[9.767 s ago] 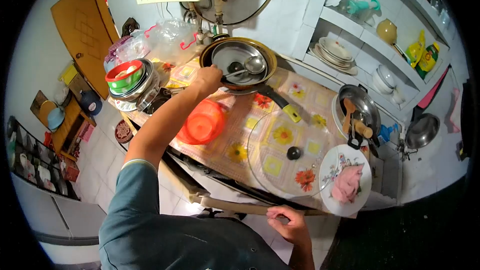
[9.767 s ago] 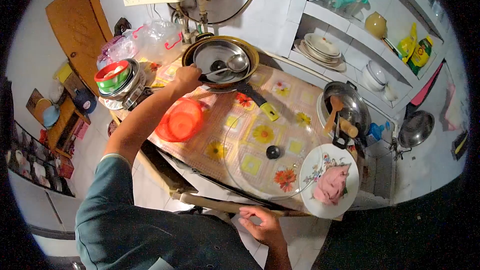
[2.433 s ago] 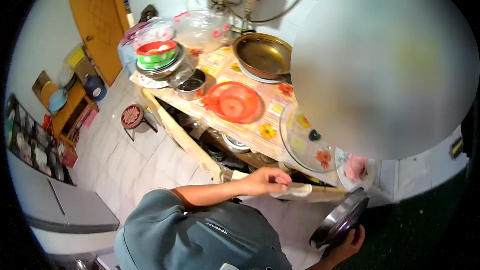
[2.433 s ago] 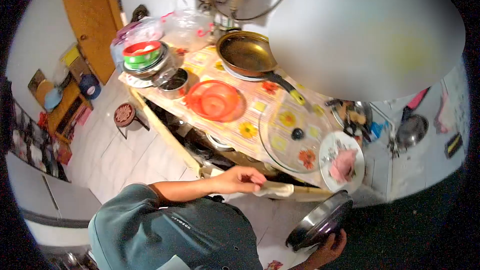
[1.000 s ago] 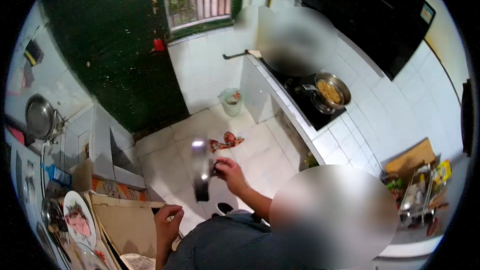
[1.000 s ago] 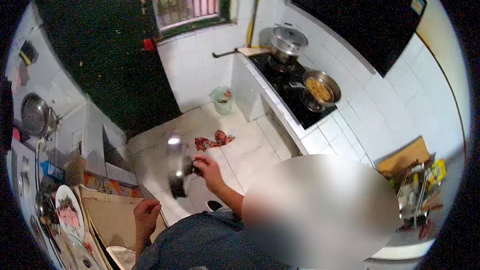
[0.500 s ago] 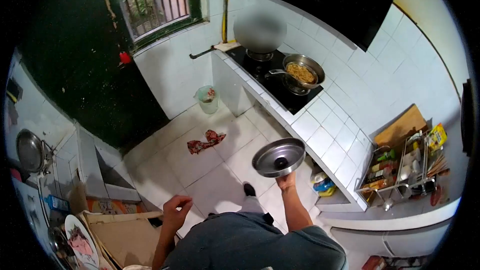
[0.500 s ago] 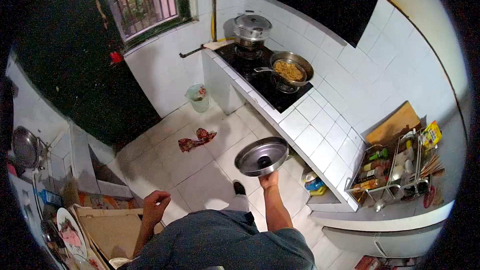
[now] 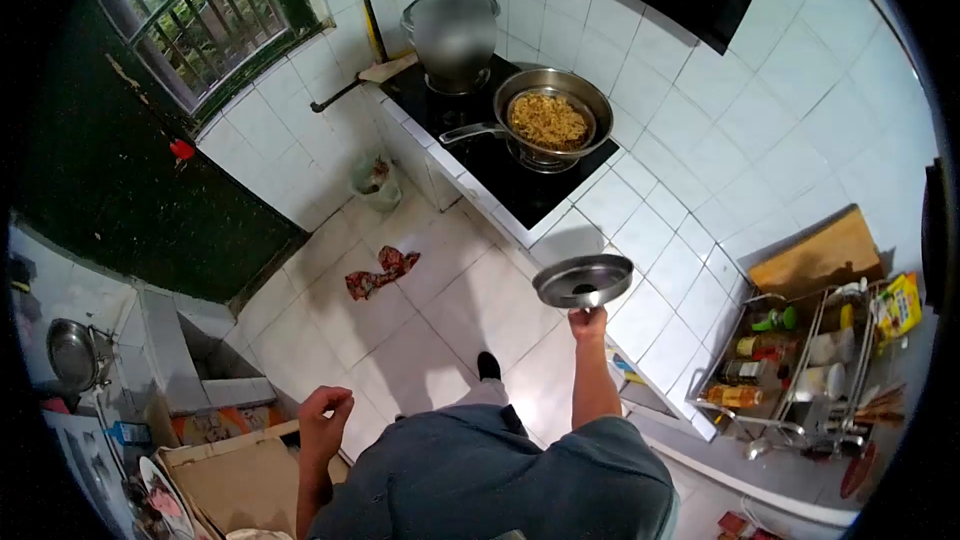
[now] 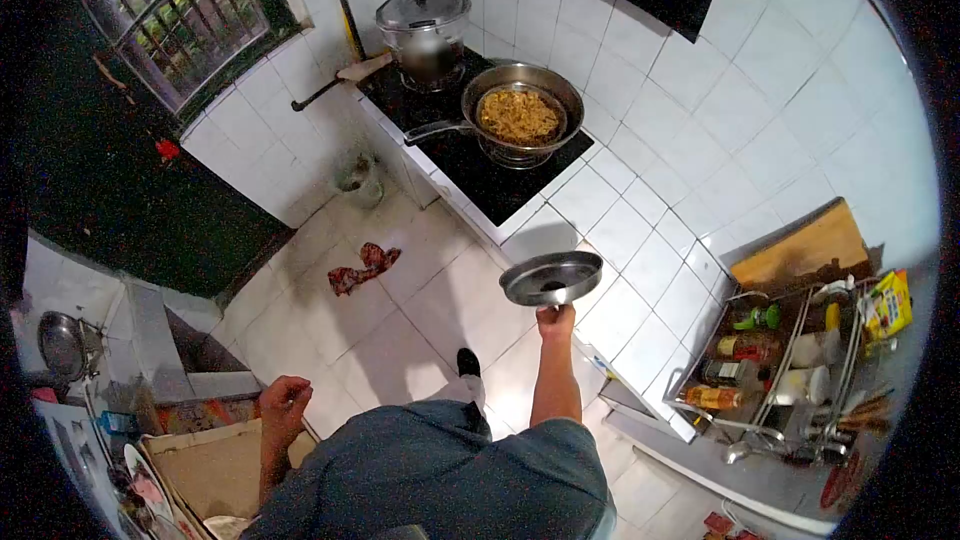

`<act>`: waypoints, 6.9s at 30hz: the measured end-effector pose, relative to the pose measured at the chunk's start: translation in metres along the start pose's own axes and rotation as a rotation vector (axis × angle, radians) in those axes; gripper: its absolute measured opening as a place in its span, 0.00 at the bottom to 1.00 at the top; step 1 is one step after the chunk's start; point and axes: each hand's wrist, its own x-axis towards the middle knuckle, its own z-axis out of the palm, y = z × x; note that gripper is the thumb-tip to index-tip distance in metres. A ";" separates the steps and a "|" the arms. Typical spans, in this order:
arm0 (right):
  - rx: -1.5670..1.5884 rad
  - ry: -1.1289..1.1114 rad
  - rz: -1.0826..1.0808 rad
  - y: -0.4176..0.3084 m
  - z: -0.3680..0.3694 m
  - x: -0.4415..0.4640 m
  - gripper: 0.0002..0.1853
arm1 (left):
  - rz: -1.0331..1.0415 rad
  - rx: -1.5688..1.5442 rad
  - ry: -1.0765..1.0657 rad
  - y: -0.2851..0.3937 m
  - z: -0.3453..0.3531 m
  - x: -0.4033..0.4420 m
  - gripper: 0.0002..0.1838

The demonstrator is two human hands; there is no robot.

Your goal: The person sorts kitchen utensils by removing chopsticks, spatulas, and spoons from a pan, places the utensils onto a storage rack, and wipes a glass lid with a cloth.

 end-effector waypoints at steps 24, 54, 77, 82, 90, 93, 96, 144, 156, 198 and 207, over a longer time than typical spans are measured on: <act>0.102 0.274 -0.100 -0.058 0.002 0.112 0.12 | -0.027 0.051 0.113 0.041 0.032 0.035 0.05; -1.647 -0.941 1.014 0.582 0.088 -0.335 0.23 | -0.153 -0.741 1.673 -0.218 -0.205 -0.363 0.10; -1.451 -1.561 2.135 0.827 0.004 -0.760 0.17 | -0.157 -1.005 2.330 -0.287 -0.278 -0.472 0.17; -1.490 -1.537 2.113 0.803 0.024 -0.752 0.18 | -0.278 -0.929 2.381 -0.251 -0.263 -0.453 0.18; -1.472 -1.700 2.235 0.762 0.071 -0.738 0.21 | -0.038 -0.946 2.222 -0.178 -0.218 -0.428 0.31; -1.498 -1.651 2.308 0.758 0.079 -0.738 0.22 | 0.251 -0.944 2.051 -0.184 -0.181 -0.442 0.36; -1.482 -1.614 2.416 0.752 0.086 -0.744 0.22 | 0.087 -1.057 2.297 -0.192 -0.182 -0.445 0.34; -1.364 -2.074 0.874 1.133 0.498 -0.572 0.23 | 0.015 -0.964 2.243 -0.484 -0.763 0.003 0.15; -0.981 -2.338 0.170 1.395 0.635 -0.780 0.21 | 0.114 -0.818 2.350 -0.686 -0.805 0.040 0.20; 0.670 -3.025 1.181 1.376 0.426 -0.718 0.29 | -0.166 -0.351 2.409 -0.604 -0.831 0.068 0.20; -0.036 -2.806 0.207 1.462 0.358 -0.789 0.20 | -0.190 -0.025 2.406 -0.568 -0.853 0.044 0.18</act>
